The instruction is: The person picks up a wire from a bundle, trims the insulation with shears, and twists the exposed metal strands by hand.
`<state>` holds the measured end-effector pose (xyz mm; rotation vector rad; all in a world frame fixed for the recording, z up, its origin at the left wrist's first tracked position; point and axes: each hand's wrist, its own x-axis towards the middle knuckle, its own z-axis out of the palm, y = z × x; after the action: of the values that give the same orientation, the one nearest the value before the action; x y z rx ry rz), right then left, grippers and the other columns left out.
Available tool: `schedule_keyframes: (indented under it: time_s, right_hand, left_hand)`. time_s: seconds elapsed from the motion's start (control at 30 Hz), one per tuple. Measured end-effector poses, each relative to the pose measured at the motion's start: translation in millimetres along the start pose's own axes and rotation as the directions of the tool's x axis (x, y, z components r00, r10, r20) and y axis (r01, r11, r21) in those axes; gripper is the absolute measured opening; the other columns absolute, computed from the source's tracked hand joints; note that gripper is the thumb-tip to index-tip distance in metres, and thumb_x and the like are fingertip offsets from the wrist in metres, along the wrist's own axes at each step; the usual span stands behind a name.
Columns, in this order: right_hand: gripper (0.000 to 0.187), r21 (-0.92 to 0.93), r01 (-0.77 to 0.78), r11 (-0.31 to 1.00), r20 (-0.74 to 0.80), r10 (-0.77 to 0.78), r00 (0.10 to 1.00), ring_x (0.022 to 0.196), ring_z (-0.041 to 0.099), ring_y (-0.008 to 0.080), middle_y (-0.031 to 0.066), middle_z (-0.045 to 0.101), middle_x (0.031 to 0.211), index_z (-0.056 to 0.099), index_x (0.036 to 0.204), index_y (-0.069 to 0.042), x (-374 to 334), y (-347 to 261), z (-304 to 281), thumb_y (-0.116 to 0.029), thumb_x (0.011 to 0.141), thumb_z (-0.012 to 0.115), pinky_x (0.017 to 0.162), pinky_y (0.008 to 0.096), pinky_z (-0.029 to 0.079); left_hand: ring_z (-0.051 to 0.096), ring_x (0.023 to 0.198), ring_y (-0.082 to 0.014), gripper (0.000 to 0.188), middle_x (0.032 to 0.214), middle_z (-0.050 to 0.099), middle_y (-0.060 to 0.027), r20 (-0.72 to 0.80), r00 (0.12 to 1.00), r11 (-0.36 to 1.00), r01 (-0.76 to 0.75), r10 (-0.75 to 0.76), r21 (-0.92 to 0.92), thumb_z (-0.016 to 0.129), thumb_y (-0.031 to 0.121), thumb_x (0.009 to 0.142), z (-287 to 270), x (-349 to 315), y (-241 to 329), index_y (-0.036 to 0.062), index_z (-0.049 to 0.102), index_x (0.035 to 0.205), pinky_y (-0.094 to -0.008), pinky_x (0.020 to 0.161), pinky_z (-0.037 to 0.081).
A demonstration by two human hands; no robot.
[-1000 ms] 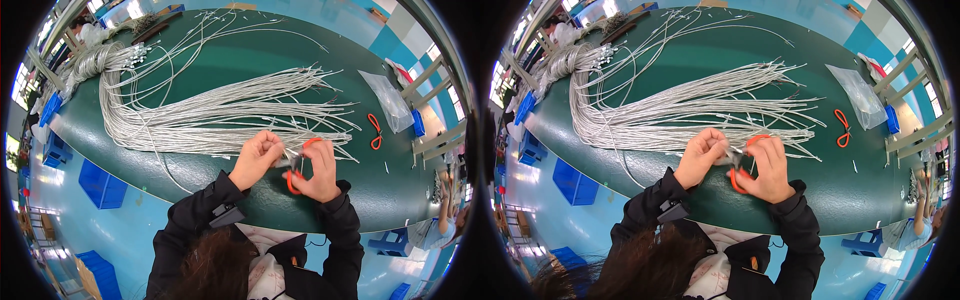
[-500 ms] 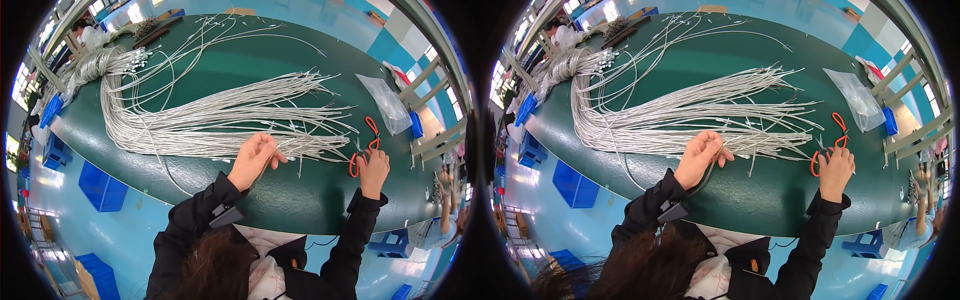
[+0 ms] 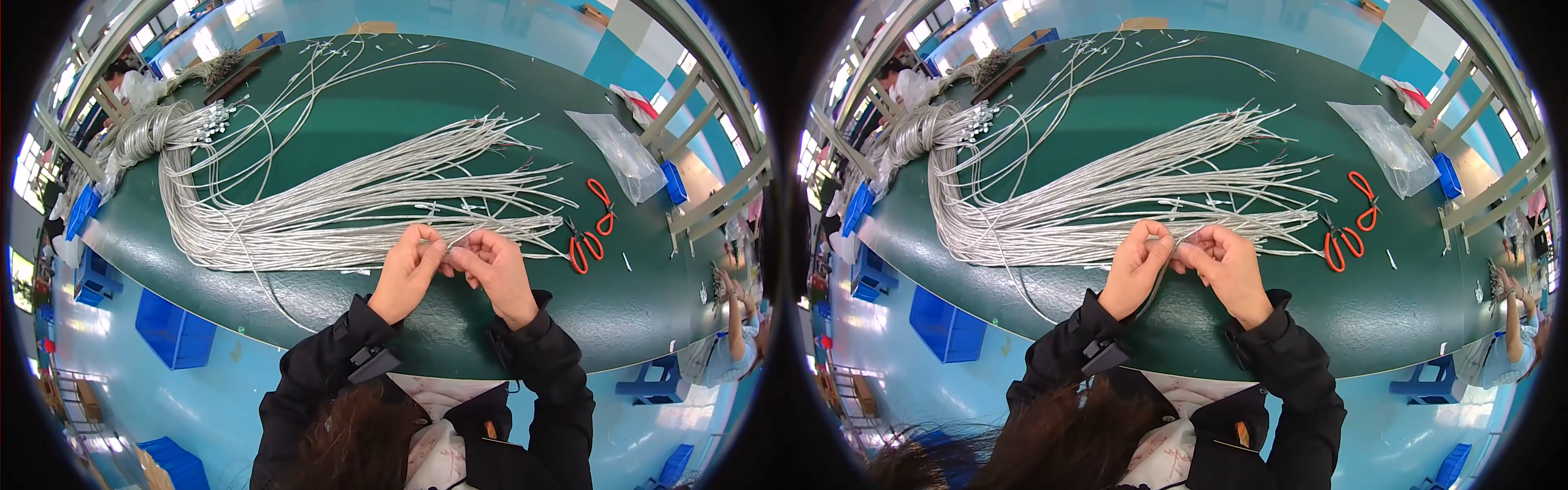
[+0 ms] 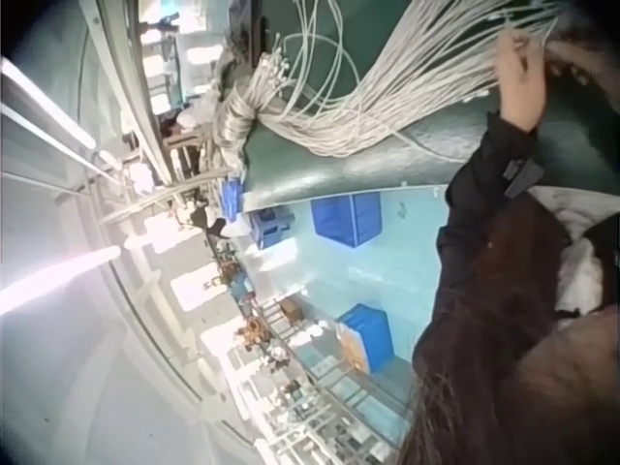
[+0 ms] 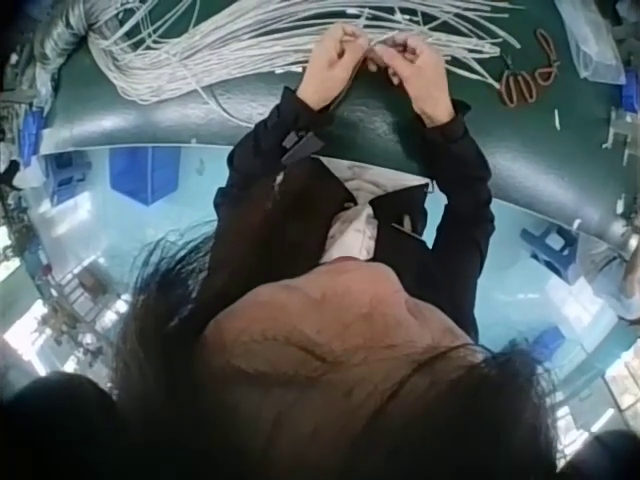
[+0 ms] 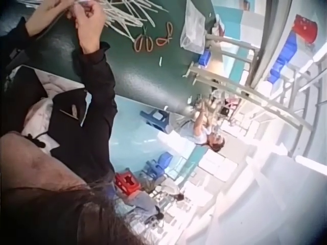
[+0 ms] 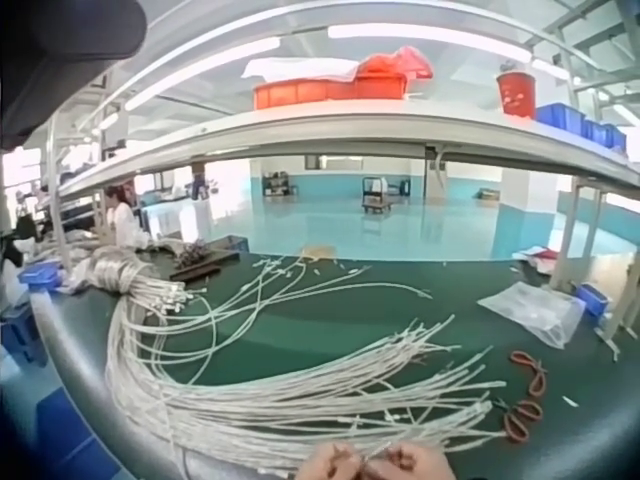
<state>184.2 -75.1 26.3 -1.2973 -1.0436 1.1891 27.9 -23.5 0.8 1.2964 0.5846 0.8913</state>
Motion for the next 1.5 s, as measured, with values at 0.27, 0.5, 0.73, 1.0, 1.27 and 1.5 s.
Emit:
schedule_keyframes:
  time_s: [0.27, 0.5, 0.73, 1.0, 1.27, 1.5]
  right_hand:
    - [0.008, 0.217, -0.04, 0.975, 0.02, 0.037, 0.999, 0.055, 0.049, 0.0051, 0.0, 0.054, 0.067, 0.058, 0.089, 0.001, 1, 5, 3, -0.007, 0.087, 0.059, 0.049, 0.0182, 0.038]
    - [0.006, 0.097, 0.061, 0.993, -0.01, -0.061, 0.998, 0.057, 0.048, 0.0036, -0.0016, 0.054, 0.069, 0.057, 0.089, 0.0, -5, 4, 7, -0.006, 0.088, 0.058, 0.05, 0.0171, 0.037]
    - [0.006, -0.172, 0.255, 0.952, -0.046, -0.266, 0.963, 0.059, 0.047, 0.0015, -0.0028, 0.053, 0.07, 0.056, 0.089, 0.0, -8, 16, 15, -0.005, 0.088, 0.058, 0.052, 0.0153, 0.037]
    - [0.007, -0.046, 0.114, 0.992, -0.063, -0.116, 0.991, 0.059, 0.048, 0.0014, -0.002, 0.054, 0.071, 0.056, 0.09, 0.0, -3, 15, 10, -0.006, 0.087, 0.058, 0.051, 0.0151, 0.036]
    - [0.011, 0.274, 0.188, 0.943, -0.299, -0.102, 0.949, 0.053, 0.05, 0.0037, 0.0025, 0.058, 0.071, 0.055, 0.093, 0.0, -4, 0, 12, -0.009, 0.088, 0.058, 0.043, 0.0157, 0.034]
    - [0.014, 0.087, -0.183, 0.979, 0.192, 0.164, 0.968, 0.051, 0.056, 0.0102, 0.0106, 0.062, 0.076, 0.052, 0.095, 0.004, -10, 4, 14, -0.008, 0.089, 0.056, 0.044, 0.0196, 0.043]
  left_hand:
    - [0.057, 0.084, -0.009, 0.012, 0.088, 0.06, -0.0045, -0.032, 0.999, 0.999, 0.037, -0.036, 0.032, 0.052, 0.008, 0.093, -6, 3, 1, 0.002, 0.047, 0.101, -0.0216, 0.074, 0.045]
    - [0.056, 0.082, -0.0071, 0.012, 0.089, 0.06, -0.0015, 0.024, 0.996, 0.991, 0.082, -0.08, -0.106, 0.062, 0.004, 0.086, -7, 3, 2, 0.0008, 0.058, 0.097, -0.0209, 0.074, 0.044]
    - [0.054, 0.073, -0.0054, 0.007, 0.081, 0.06, -0.0004, -0.075, 0.994, 0.993, -0.073, 0.08, 0.094, 0.062, 0.005, 0.086, -7, 1, -1, -0.0003, 0.061, 0.091, -0.0188, 0.066, 0.043]
    - [0.056, 0.066, -0.0074, 0.008, 0.074, 0.06, -0.0015, -0.011, 0.983, 0.946, 0.171, -0.181, -0.276, 0.059, 0.008, 0.089, -13, 3, 5, 0.0006, 0.061, 0.088, -0.02, 0.06, 0.044]
    - [0.054, 0.056, -0.0083, 0.01, 0.071, 0.059, -0.0032, -0.059, 0.972, 0.918, 0.192, -0.226, -0.348, 0.057, 0.01, 0.091, -4, 2, 13, 0.0001, 0.059, 0.09, -0.0206, 0.053, 0.044]
    - [0.052, 0.06, -0.0062, 0.011, 0.075, 0.056, -0.0024, -0.111, 0.992, 0.998, 0.059, -0.062, -0.032, 0.056, 0.01, 0.091, -6, 2, 0, -0.0005, 0.056, 0.091, -0.0197, 0.054, 0.042]
